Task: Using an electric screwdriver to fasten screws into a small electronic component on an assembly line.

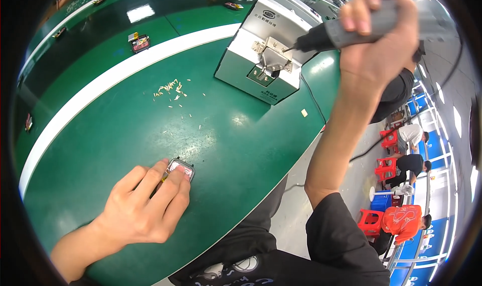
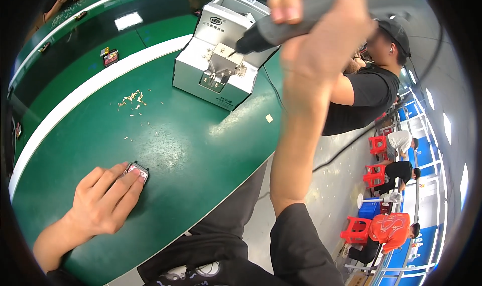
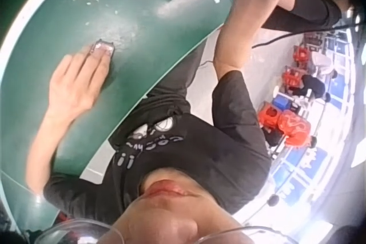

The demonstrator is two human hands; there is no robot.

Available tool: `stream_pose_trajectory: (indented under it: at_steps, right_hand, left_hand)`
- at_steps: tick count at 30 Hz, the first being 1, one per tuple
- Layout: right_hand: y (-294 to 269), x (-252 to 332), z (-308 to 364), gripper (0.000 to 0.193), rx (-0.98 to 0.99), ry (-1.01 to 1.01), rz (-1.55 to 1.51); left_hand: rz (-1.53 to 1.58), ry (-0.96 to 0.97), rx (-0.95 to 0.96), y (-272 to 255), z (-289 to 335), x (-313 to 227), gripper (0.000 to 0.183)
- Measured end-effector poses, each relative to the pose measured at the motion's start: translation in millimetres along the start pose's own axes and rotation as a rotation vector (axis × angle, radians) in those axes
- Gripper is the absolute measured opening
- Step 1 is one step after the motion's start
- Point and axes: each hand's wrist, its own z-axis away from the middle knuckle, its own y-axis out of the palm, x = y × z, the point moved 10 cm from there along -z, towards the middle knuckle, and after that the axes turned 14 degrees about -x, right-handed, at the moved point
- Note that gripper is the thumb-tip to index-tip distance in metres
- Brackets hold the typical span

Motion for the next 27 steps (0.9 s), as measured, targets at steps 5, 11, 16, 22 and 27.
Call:
stream_pose_trajectory:
  at_steps: [5, 11, 16, 22, 27]
  right_hand:
    - [-5.3, -57.2, 7.7, 0.02, -0.052, 0.169, 0.075]
    - [13.7, -78.0, 14.7, 0.024, 0.12, 0.306, 0.099]
    - [13.7, -69.5, 52.1, 0.022, 0.043, 0.353, -0.094]
    - [-7.8, -31.8, 14.4, 0.018, -0.076, -0.011, -0.094]
    - [0.0, -57.5, 14.2, 0.021, 0.045, 0.059, 0.067]
  left_hand:
    - [-0.012, 0.006, -0.013, -0.5, -3.7, -0.3, 0.014]
    - [-0.02, 0.012, -0.018, 0.6, -4.7, -1.9, 0.014]
    - [-0.011, -0.026, 0.051, 6.0, 10.0, -0.9, 0.033]
    - [-0.017, 0.005, -0.027, 4.6, 6.1, 0.0, 0.013]
    - [-0.012, -0.006, -0.018, 8.1, 1.9, 0.1, 0.013]
